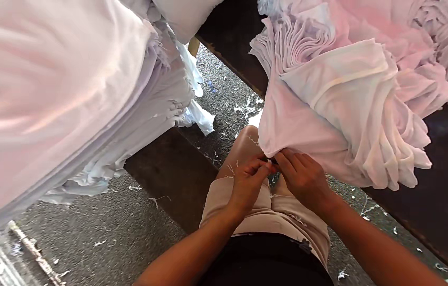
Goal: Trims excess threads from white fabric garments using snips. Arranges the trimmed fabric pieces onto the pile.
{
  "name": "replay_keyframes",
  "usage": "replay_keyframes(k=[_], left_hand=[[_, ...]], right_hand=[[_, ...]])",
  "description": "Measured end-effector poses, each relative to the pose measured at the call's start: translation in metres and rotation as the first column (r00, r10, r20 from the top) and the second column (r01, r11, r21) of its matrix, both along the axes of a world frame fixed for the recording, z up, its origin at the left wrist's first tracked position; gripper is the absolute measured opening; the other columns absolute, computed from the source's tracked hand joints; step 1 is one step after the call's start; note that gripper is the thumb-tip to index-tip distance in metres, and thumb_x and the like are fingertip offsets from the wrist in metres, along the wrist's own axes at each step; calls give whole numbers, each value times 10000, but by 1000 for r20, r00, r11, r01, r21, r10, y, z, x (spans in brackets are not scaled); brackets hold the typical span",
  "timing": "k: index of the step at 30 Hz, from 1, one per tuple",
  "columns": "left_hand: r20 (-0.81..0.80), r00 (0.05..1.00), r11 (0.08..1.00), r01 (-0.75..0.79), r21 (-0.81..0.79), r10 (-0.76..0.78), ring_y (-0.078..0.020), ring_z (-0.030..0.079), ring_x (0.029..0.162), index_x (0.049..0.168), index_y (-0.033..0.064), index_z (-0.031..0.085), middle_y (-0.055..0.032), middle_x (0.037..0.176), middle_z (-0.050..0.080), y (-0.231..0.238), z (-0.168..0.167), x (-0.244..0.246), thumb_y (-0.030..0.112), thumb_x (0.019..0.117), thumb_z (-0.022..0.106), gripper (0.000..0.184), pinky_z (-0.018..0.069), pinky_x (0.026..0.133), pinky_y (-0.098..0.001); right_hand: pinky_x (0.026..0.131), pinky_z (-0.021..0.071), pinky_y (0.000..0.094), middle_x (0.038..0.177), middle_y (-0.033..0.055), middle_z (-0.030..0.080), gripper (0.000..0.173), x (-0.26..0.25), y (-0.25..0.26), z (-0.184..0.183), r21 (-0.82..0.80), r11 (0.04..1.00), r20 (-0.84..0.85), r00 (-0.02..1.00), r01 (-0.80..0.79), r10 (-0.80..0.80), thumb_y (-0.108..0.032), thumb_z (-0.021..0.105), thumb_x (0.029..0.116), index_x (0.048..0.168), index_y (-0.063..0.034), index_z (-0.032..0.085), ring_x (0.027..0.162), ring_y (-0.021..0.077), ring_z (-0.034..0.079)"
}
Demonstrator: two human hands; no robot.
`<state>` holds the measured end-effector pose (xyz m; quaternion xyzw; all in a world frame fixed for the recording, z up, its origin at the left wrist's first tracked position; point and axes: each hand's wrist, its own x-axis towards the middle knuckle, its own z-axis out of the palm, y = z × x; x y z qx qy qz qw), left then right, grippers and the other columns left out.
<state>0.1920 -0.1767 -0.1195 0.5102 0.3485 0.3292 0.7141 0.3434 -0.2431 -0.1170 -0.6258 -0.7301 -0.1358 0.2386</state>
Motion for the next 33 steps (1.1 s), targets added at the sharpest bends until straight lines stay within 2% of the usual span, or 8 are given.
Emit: replay_keyframes(k=[7, 10, 12, 18, 22, 25, 30, 33], left_hand=[[68, 997, 999, 38, -26, -36, -49, 656, 1021, 784, 31, 683, -31, 1084, 712, 7, -2, 6, 37, 981, 465, 294, 534, 934, -258], [-70, 991, 992, 119, 33, -116, -55, 645, 1048, 962, -40, 715, -66, 1118, 719, 16, 0, 6, 113, 1055, 408, 354, 507, 946, -259], [-235, 964, 991, 133, 19, -125, -65, 644, 1007, 1102, -40, 697, -73, 1078, 706, 24, 1, 9, 137, 1060, 503, 266, 512, 930, -261], [-419, 905, 993, 102, 54, -70, -251, 637, 1113, 1357, -63, 541, -213, 1252, 624, 40, -12, 37, 158, 1005, 645, 428, 529, 949, -385], [-407, 913, 993, 23, 116, 26, -201, 646, 955, 1183, -50, 649, -168, 1095, 661, 40, -11, 47, 123, 988, 672, 262, 535, 846, -344], [-348, 925, 964, -65, 256, 155, -202, 632, 940, 1100, -59, 665, -171, 1077, 628, 36, -18, 43, 94, 970, 671, 201, 537, 820, -329], [-305, 930, 973, -162, 162, 205, -187, 660, 933, 1231, -75, 544, -194, 1141, 623, 36, -23, 40, 67, 1001, 615, 278, 560, 827, -334], [-234, 938, 943, -189, 276, 256, -197, 631, 999, 1245, -96, 517, -199, 1135, 611, 23, -33, 42, 86, 1002, 572, 309, 534, 866, -335]], right_hand=[[604, 552, 388, 1013, 224, 719, 170, 15, 16, 6, 23, 1000, -26, 999, 21, -20, -45, 583, 980, 1057, 29, 715, 711, 317, 692], [651, 592, 503, 1362, 315, 591, 231, 39, 28, 28, -128, 972, -69, 976, 196, -206, -77, 605, 989, 1151, 61, 695, 805, 410, 726], [681, 583, 564, 1524, 318, 437, 286, 63, 37, 43, -222, 927, -104, 938, 302, -331, -96, 593, 1017, 1229, 92, 633, 872, 465, 710], [773, 572, 575, 1537, 277, 446, 286, 73, 45, 54, -318, 908, -194, 918, 274, -345, -109, 602, 1028, 1234, 89, 619, 991, 451, 697], [814, 577, 527, 1544, 269, 443, 296, 75, 37, 54, -286, 929, -267, 912, 234, -312, -102, 612, 1020, 1256, 74, 637, 1007, 408, 702], [788, 588, 462, 1550, 278, 423, 284, 76, 28, 56, -254, 941, -302, 906, 224, -297, -94, 626, 1010, 1222, 94, 642, 958, 348, 707], [792, 585, 411, 1521, 272, 461, 259, 72, 18, 60, -184, 960, -327, 908, 211, -262, -87, 630, 1003, 1187, 94, 653, 945, 303, 703], [761, 582, 364, 1501, 266, 482, 262, 69, 13, 63, -167, 965, -332, 910, 203, -249, -88, 624, 1005, 1199, 85, 656, 911, 262, 696]])
